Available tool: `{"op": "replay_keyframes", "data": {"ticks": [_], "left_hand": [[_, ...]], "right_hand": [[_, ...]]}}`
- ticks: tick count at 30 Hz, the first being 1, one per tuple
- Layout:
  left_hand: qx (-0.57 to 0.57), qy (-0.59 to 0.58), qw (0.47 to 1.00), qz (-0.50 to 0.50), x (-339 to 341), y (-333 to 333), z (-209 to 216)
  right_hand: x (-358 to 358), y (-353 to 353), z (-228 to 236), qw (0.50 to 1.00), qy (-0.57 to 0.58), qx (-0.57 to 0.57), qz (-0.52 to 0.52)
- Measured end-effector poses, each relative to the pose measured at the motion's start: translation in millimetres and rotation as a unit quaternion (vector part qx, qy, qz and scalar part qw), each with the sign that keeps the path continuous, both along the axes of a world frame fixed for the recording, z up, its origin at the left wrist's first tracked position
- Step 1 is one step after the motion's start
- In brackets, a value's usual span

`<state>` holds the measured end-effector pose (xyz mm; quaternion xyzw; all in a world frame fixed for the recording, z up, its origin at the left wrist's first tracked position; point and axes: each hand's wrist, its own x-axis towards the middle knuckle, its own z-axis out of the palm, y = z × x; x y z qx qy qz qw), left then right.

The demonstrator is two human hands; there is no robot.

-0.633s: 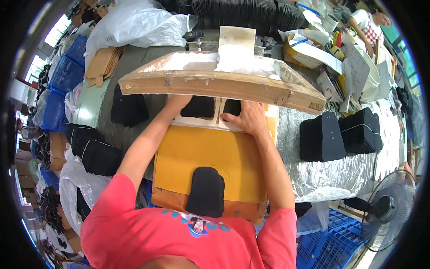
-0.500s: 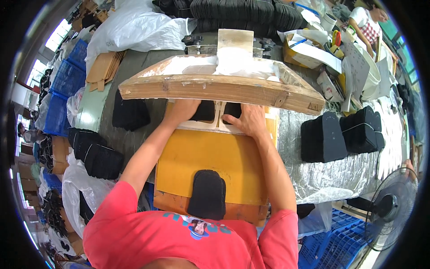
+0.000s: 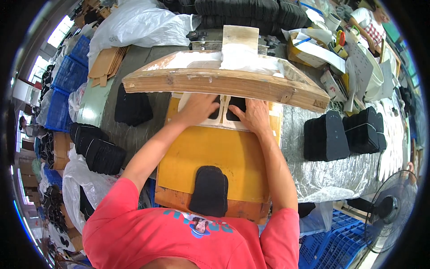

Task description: Applying white paste through a stencil screen onto black shoe upper components.

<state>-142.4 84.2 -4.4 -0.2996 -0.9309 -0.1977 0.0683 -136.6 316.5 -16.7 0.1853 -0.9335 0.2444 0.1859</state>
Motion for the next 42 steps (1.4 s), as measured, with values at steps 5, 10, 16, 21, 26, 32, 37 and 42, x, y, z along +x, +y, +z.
{"op": "replay_keyframes", "data": {"ticks": [5, 10, 16, 21, 26, 32, 37, 42], "left_hand": [[-0.054, 0.018, 0.998, -0.002, 12, 13, -2], [-0.014, 0.026, 0.999, -0.027, 3, 1, -2], [-0.005, 0.025, 0.999, 0.038, -1, -17, 1], [-0.015, 0.022, 0.998, 0.064, -2, -13, -2], [0.005, 0.023, 0.997, 0.071, 2, -12, -4], [0.126, -0.039, 0.989, 0.065, 9, -19, 17], [0.523, 0.028, 0.827, 0.205, 33, -67, 52], [0.538, 0.064, 0.836, 0.089, 51, -81, 130]], "right_hand": [[2, 3, 0, 0.999, -0.045, 0.021, -0.007], [-1, 2, -4, 0.999, -0.008, 0.034, -0.007], [-5, 16, 2, 0.997, -0.028, 0.067, 0.034], [-3, 15, 10, 0.992, -0.104, 0.065, 0.011], [0, 16, 7, 1.0, 0.001, 0.015, 0.013], [5, 19, 2, 0.999, 0.038, -0.004, 0.0], [6, 16, 7, 1.0, 0.011, 0.009, -0.003], [31, 24, 38, 0.998, 0.064, 0.008, 0.028]]}}
